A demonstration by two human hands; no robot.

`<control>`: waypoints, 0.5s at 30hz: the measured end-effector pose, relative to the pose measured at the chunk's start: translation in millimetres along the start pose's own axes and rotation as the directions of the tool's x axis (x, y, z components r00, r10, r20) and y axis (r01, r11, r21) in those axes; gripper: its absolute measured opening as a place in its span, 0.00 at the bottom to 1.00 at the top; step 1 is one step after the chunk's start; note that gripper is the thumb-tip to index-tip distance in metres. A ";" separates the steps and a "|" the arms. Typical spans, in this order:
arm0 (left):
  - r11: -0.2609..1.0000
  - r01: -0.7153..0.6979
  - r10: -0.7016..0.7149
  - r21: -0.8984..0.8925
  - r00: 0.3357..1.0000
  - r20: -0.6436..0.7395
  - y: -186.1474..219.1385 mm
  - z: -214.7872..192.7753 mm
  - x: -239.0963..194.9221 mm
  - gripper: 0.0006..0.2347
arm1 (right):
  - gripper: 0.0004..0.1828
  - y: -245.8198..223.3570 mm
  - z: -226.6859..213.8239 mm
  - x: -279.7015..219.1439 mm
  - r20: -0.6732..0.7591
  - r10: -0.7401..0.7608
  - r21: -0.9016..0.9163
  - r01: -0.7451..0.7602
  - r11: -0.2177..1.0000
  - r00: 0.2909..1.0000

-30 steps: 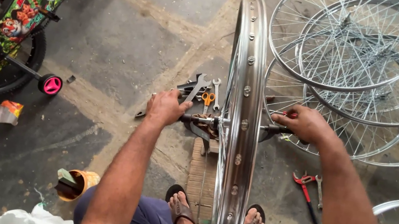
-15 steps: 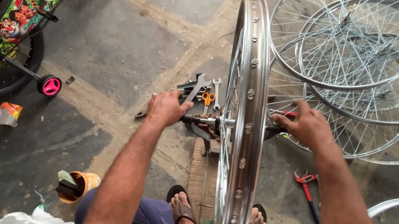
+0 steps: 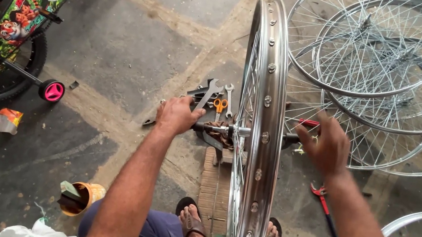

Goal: The person sits on the ground and uses a spoke wrench to tighten the spokes on a bicycle wheel. They rotate the wheel to access different spokes and periodically spin the wheel to check alignment.

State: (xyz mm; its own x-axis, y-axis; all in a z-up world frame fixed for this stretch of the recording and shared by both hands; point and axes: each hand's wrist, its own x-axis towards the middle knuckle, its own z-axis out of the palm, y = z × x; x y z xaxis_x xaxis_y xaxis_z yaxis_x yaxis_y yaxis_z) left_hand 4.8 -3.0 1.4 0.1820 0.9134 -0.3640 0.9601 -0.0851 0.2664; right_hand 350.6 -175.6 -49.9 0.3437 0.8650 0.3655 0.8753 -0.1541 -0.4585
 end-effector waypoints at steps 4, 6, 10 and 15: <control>1.000 -0.012 0.012 0.008 1.000 0.002 0.5 1.2 2.6 0.24 | 0.32 -0.3 -3.5 -4.1 -0.017 -0.161 -0.043 0.161 0.986 0.987; 1.000 -0.019 0.019 0.020 1.000 -0.015 -0.3 -0.1 1.3 0.24 | 0.32 2.7 -9.3 31.8 0.268 0.022 -0.068 -0.004 0.998 0.963; 1.000 -0.014 0.014 0.000 0.999 -0.044 -0.5 0.1 -0.9 0.24 | 0.36 1.3 -15.4 57.1 0.602 0.319 -0.099 -0.328 0.940 0.732; 1.000 0.009 -0.009 0.020 0.999 0.031 -0.1 3.8 2.8 0.24 | 0.30 -11.8 -12.9 -9.1 -0.183 -0.353 -0.168 0.325 0.931 0.917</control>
State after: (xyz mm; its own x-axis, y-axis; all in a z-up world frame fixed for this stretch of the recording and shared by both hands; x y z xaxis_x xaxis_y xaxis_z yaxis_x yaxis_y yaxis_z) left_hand 6.1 -1.9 -3.0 0.1794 0.9016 -0.3937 0.9657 -0.0851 0.2451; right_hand 341.6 -187.8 -37.4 0.0683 0.7605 0.6457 0.9835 0.0575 -0.1717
